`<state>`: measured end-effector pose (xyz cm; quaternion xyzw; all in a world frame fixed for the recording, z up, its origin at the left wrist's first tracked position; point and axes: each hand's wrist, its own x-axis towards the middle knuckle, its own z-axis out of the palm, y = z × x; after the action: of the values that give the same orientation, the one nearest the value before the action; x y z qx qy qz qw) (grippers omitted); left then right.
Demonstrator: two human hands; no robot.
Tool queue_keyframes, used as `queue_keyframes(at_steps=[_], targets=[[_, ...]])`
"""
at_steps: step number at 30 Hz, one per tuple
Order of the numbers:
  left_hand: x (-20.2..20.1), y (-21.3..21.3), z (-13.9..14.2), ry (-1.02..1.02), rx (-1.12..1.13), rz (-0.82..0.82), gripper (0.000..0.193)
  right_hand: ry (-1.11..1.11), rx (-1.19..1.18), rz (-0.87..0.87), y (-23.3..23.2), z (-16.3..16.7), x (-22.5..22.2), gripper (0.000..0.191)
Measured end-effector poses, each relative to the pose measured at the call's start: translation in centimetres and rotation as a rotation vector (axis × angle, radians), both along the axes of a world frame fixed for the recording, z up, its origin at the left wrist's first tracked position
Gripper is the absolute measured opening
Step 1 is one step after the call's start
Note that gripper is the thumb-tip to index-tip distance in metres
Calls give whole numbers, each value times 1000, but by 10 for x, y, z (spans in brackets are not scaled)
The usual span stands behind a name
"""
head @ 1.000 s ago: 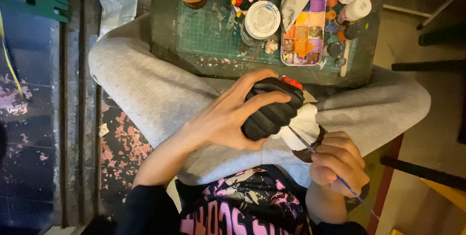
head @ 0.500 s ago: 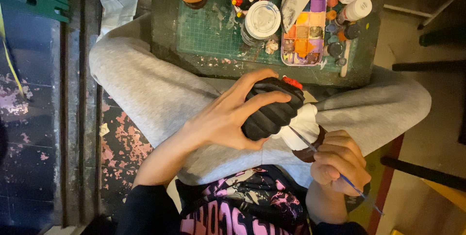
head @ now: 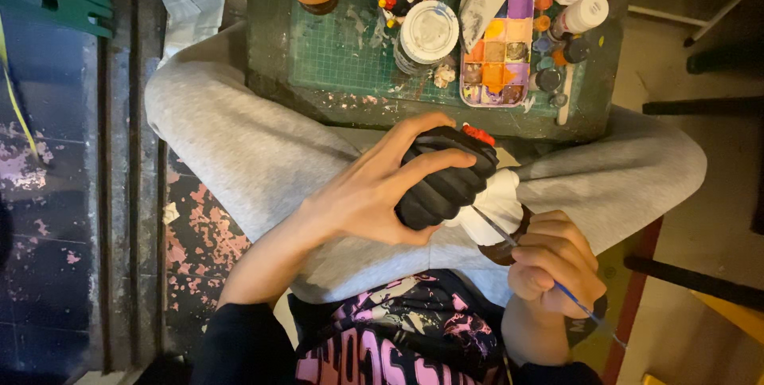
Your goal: The person sits on the floor holding a black figurine on their lap and paints its white ruffled collar and details with a small paintbrush. They later dip the brush in a water cup, open a jar of dark paint, and continue painting the figurine at the small table.
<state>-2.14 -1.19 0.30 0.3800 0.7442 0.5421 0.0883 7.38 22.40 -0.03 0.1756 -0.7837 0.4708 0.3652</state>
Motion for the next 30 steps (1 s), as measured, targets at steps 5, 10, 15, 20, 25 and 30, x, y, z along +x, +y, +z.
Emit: queue_keyframes(at_steps=[5,10,15,20,25,30], targets=[[0,0,-1,2,1,-4,84,70,3,55,1,-1,-2,53],[1,0,-1,1,0,-7,84,38,-9,34,0,-2,0,54],[0,-1,-1,-1,-1,-15,84,74,-4,42,1,-3,0,54],[0,-2,0,-7,-4,-16,84,45,-1,20,3,-5,0,54],[0,-1,-2,-12,-21,-16,84,75,12,34,1,-5,0,53],[0,0,-3,13,-6,-13,84,36,-10,12,0,-2,2,51]])
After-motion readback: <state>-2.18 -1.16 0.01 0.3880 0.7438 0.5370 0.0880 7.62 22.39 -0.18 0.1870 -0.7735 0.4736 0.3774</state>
